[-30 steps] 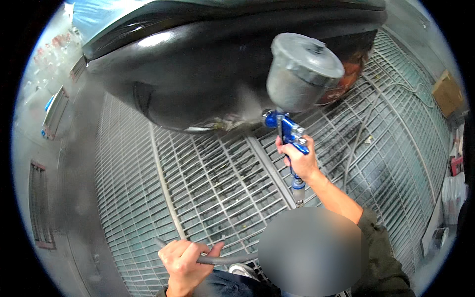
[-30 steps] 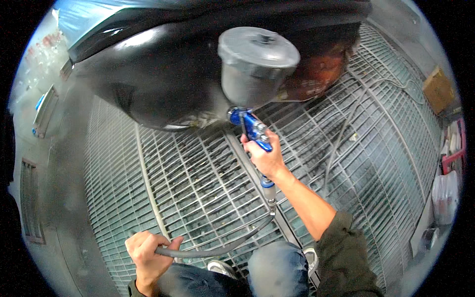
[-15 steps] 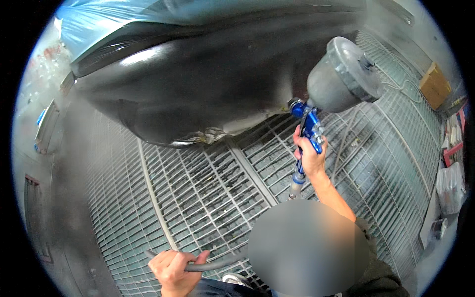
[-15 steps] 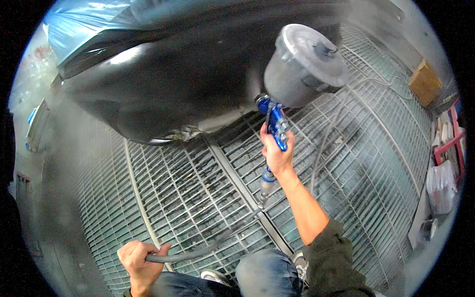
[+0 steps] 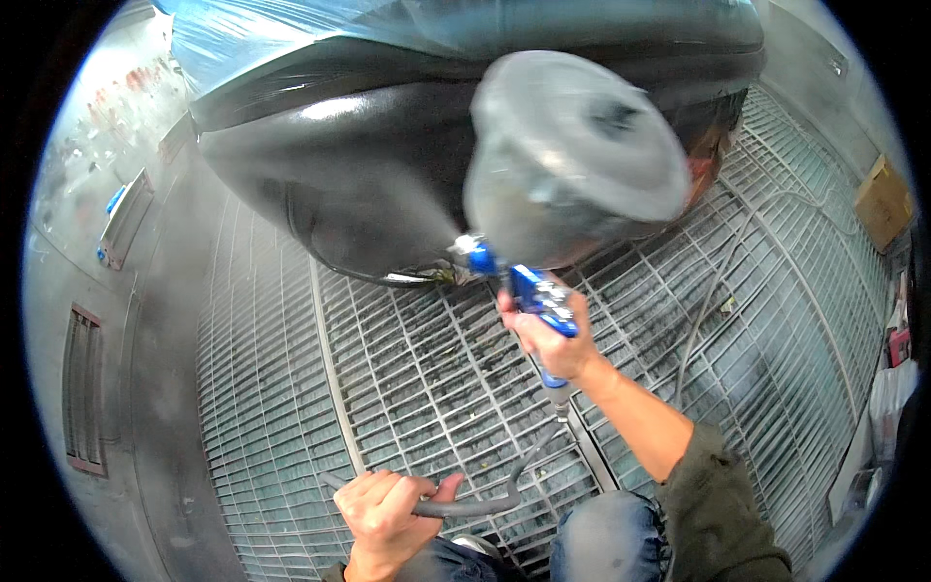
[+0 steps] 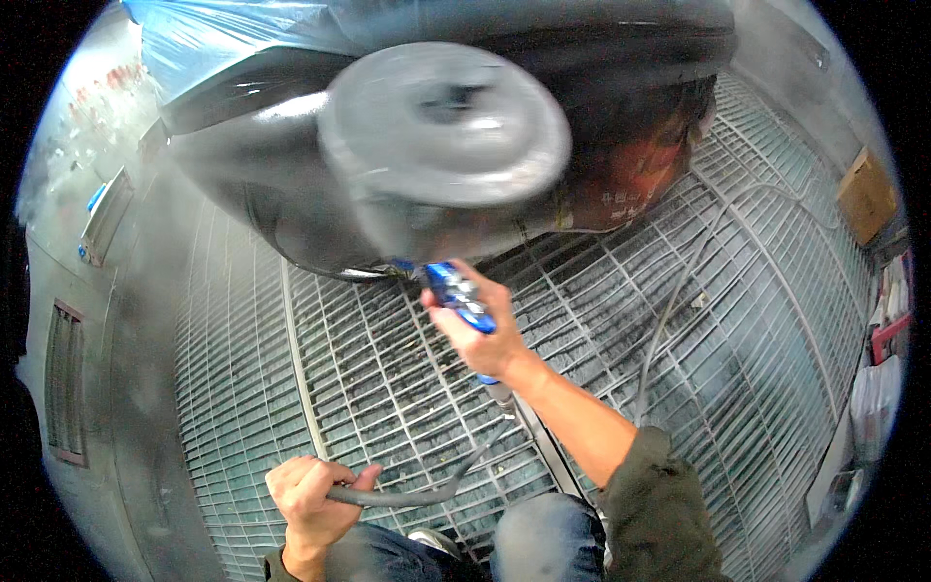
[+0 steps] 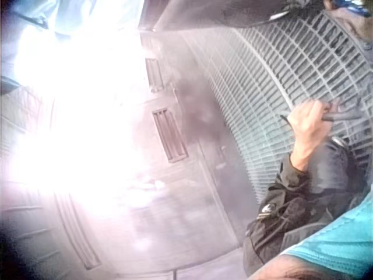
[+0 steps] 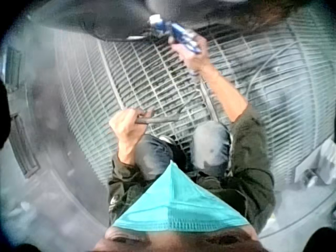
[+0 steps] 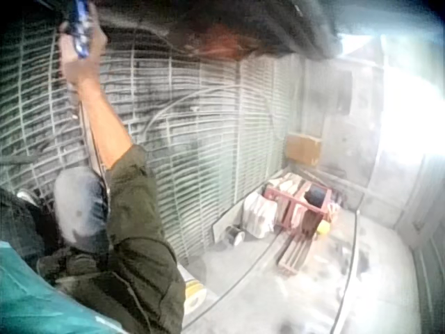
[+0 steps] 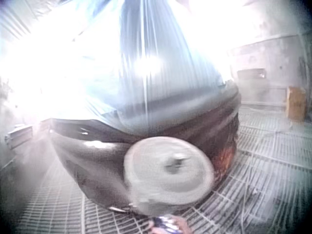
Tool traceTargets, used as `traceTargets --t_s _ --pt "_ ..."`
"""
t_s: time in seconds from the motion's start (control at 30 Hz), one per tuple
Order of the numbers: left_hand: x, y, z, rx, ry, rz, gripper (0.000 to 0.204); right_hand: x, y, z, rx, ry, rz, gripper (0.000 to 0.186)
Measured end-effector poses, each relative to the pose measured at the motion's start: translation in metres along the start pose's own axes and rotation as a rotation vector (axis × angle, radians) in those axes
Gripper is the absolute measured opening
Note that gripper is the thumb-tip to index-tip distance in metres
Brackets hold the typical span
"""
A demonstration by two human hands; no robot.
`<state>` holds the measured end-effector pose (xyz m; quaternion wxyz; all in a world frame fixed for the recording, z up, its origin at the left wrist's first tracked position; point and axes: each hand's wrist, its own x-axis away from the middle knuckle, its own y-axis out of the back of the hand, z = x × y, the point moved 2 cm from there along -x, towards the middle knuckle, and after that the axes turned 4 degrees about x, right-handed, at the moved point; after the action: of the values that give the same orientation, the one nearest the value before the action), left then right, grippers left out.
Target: The person uses a spray gun to apply black paint to the front bumper of a car in a paint booth. The person moves the spray gun in steady sweeping motions across the bumper surface, maintaining consistent distance and coverage.
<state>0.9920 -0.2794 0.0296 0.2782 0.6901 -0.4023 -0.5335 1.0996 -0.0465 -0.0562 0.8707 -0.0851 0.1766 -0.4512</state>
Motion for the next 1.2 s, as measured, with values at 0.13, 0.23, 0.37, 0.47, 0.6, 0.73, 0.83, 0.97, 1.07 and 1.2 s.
traceTargets --t_s 0.13,0.23,0.37,0.47,0.6,0.73,0.83,0.97,1.07,1.2 --pt "-0.002 -0.003 0.004 0.070 0.001 -0.027 0.038 0.016 0.063 0.031 0.072 -0.008 -0.223 0.018" --pt "-0.003 -0.002 0.007 0.092 0.058 -0.048 0.039 0.029 0.100 0.060 0.111 0.060 -0.437 0.016" --pt "-0.004 -0.004 0.039 0.113 0.057 -0.106 0.037 0.037 0.135 0.094 0.282 0.133 -0.734 0.016" --pt "-0.007 -0.002 0.077 0.141 0.167 -0.168 0.035 0.032 0.107 0.111 0.304 0.022 -0.757 0.013" --pt "-0.015 0.016 0.123 0.371 0.281 -0.211 0.033 0.024 0.025 0.125 0.162 -0.165 -0.432 0.016" --pt "-0.020 0.030 0.155 0.579 0.328 -0.230 0.031 -0.003 -0.064 0.158 0.099 -0.375 -0.117 0.016" --pt "-0.018 0.035 0.165 0.678 0.295 -0.169 0.034 -0.038 -0.106 0.182 -0.012 -0.441 0.136 0.018" --pt "-0.013 0.030 0.144 0.736 0.275 -0.070 0.034 -0.052 -0.095 0.209 0.226 -0.353 0.049 0.017" --pt "-0.018 0.029 0.127 0.684 0.289 -0.063 0.034 -0.046 -0.056 0.221 0.273 -0.339 -0.057 0.015" --pt "-0.030 0.006 0.094 0.625 0.320 -0.072 0.034 -0.036 0.011 0.240 0.267 -0.291 -0.175 0.018"
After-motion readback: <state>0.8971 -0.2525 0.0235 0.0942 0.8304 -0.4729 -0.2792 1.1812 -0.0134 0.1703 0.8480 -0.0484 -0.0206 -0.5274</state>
